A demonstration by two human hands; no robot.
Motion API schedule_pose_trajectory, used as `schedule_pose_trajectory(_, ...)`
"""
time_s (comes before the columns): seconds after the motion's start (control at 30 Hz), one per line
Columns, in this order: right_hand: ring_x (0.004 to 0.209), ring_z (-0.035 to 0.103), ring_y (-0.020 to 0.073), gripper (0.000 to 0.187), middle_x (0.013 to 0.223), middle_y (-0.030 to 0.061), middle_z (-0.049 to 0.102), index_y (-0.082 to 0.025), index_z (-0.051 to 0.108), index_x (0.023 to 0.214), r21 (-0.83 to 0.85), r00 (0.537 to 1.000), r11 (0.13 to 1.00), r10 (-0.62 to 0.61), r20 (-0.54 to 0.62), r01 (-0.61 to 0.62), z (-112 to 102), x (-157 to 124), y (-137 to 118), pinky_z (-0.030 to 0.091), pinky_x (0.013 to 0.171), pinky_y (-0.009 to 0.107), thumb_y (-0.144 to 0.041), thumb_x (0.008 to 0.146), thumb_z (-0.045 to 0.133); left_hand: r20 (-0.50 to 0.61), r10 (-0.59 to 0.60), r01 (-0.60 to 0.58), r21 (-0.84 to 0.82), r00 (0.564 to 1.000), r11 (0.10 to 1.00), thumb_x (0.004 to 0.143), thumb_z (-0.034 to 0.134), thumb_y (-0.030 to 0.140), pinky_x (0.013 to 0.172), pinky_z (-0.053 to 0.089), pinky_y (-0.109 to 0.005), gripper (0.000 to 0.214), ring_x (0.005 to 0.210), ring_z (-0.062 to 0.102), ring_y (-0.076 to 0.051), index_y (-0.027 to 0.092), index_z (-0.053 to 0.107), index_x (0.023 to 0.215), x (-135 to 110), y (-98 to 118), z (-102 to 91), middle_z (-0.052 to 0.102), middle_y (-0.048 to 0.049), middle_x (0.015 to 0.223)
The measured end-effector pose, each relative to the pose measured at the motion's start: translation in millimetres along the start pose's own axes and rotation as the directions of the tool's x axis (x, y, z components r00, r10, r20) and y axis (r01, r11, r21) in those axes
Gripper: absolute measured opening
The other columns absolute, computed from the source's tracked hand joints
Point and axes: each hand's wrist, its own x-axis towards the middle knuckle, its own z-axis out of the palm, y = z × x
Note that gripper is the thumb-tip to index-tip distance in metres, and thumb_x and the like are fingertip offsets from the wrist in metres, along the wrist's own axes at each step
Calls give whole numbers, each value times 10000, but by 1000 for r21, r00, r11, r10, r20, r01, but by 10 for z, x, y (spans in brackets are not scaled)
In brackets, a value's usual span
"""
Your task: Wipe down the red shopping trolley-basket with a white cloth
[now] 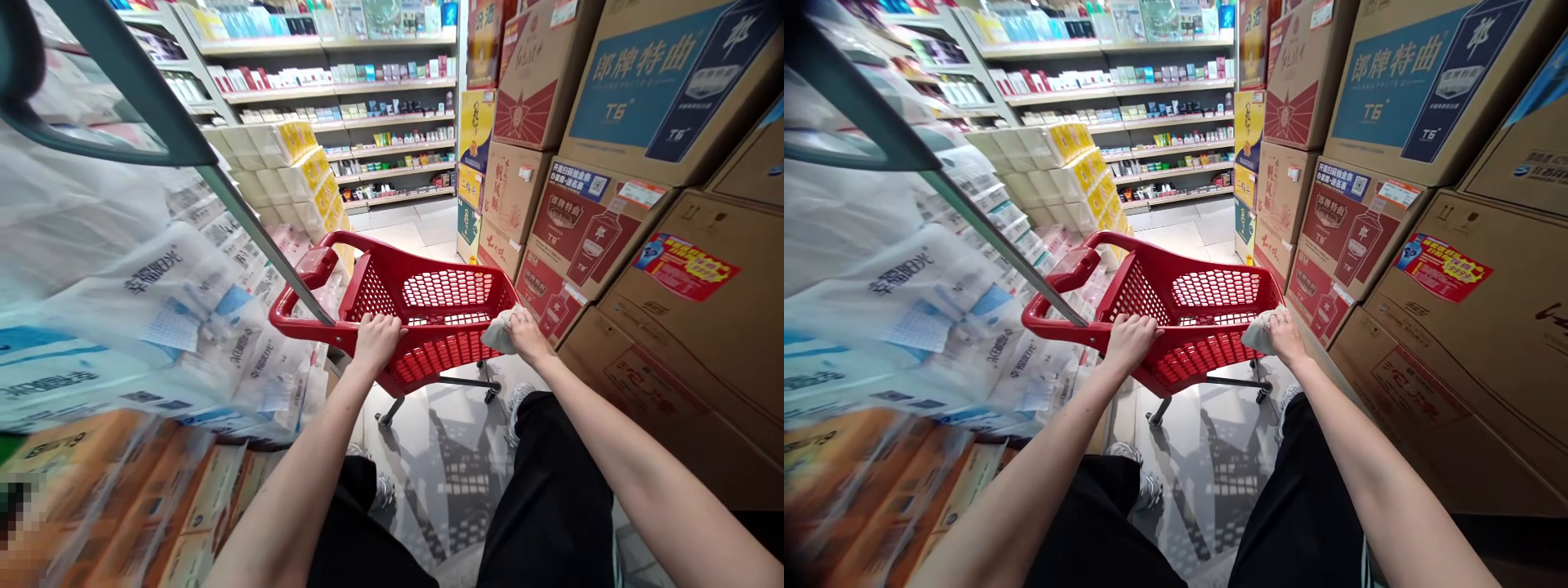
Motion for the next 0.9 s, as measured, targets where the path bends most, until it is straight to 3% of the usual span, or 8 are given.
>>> schedule_pose_trajectory(0.17,997,451,298,384,1093,227,546,-24,528,1160,-93,997,995,-40,67,46,-84,65,-421,359,877,431,-213,938,278,-6,2,-2,-3,1000,1000,933,388,368,807,318,-420,297,830,553,-259,183,592,823,-24,-34,38,640,-104,811)
schedule_pose_trajectory(0.3,933,451,272,328,1037,170,553,-97,544,1109,-107,979,977,-170,112,182,-141,274,-1219,364,804,401,-148,926,276,-14,-3,3,-7,1000,1000,931,386,380,809,315,-427,302,842,545,-268,185,594,833,-63,-65,32,635,-108,803)
schedule_pose_trajectory(0.4,887,458,247,339,1010,138,548,-144,502,1172,-76,972,971,-221,76,226,-164,437,-1815,367,751,374,-186,953,247,-18,11,-11,-10,1000,1000,938,362,385,812,316,-429,322,837,543,-266,182,590,835,-105,-68,5,633,-107,810)
schedule_pose_trajectory(0.5,897,456,233,347,1036,126,547,-177,481,1207,-50,956,956,-286,71,290,-209,485,-2017,366,750,355,-184,958,239,-15,10,-10,-25,1000,1000,938,362,384,812,317,-429,319,850,544,-270,181,590,844,-144,-70,-27,635,-112,828)
schedule_pose_trajectory(0.6,909,458,231,323,1045,123,553,-177,493,1197,-33,939,942,-330,101,335,-258,376,-1702,365,774,352,-182,951,284,-3,2,-3,-27,1000,1000,934,368,393,803,318,-425,319,864,544,-274,183,592,848,-167,-86,-45,636,-119,842)
schedule_pose_trajectory(0.8,933,477,250,266,1015,143,565,-127,554,1102,-113,970,974,-173,171,194,-312,-47,-350,369,826,357,-139,891,393,-15,2,-2,-3,1000,1000,937,343,430,787,318,-418,354,861,545,-273,184,580,843,-161,-103,-32,628,-120,844)
schedule_pose_trajectory(0.9,976,471,261,274,1034,160,563,-102,568,1077,-135,959,963,-205,194,233,-295,-135,4,359,888,356,-107,882,377,-19,4,-4,-31,1000,1000,937,348,417,784,318,-418,347,859,544,-275,183,584,836,-146,-75,-28,624,-122,831)
